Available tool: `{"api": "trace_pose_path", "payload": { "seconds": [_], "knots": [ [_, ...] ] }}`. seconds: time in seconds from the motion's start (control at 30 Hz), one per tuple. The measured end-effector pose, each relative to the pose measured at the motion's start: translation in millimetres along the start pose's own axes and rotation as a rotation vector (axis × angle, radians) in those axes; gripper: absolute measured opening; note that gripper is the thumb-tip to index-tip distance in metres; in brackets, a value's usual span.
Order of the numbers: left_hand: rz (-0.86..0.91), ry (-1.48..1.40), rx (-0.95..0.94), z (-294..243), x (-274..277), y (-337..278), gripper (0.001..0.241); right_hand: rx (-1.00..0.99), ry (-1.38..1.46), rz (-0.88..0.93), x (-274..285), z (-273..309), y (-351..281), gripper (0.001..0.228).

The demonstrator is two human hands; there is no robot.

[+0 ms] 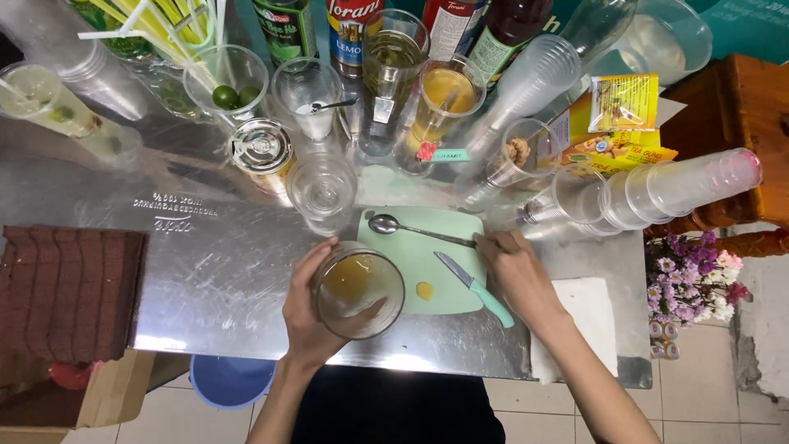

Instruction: The person slices a piece of ginger on a cutting board using a knife. They then place the ginger slices into a glass, add a powdered substance from a sachet, and pour in a liquid. The person stirs the mixture with a spoon and adds ice cubes to the glass.

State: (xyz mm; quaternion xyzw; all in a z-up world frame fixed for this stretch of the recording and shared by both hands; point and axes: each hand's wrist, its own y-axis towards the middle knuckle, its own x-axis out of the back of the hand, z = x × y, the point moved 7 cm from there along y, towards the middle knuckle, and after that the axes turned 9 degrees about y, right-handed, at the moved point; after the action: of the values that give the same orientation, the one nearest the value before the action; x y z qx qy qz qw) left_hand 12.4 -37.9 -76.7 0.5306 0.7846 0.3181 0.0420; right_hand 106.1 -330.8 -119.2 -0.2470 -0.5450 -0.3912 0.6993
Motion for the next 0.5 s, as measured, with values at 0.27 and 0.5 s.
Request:
{"api": "trace_pose_path", "payload": {
  "seconds": [0.27,0.5],
  "knots": [
    [0.002,0.149,-0.002,-2,2,2,0.093,0.128,-0.213,-0.063,2,5,-1,0.015],
    [0.033,0.185,0.131,9,13,2,0.097,-0.168,0.583,-0.651,71,-23,-40,0.007]
  ]
}}
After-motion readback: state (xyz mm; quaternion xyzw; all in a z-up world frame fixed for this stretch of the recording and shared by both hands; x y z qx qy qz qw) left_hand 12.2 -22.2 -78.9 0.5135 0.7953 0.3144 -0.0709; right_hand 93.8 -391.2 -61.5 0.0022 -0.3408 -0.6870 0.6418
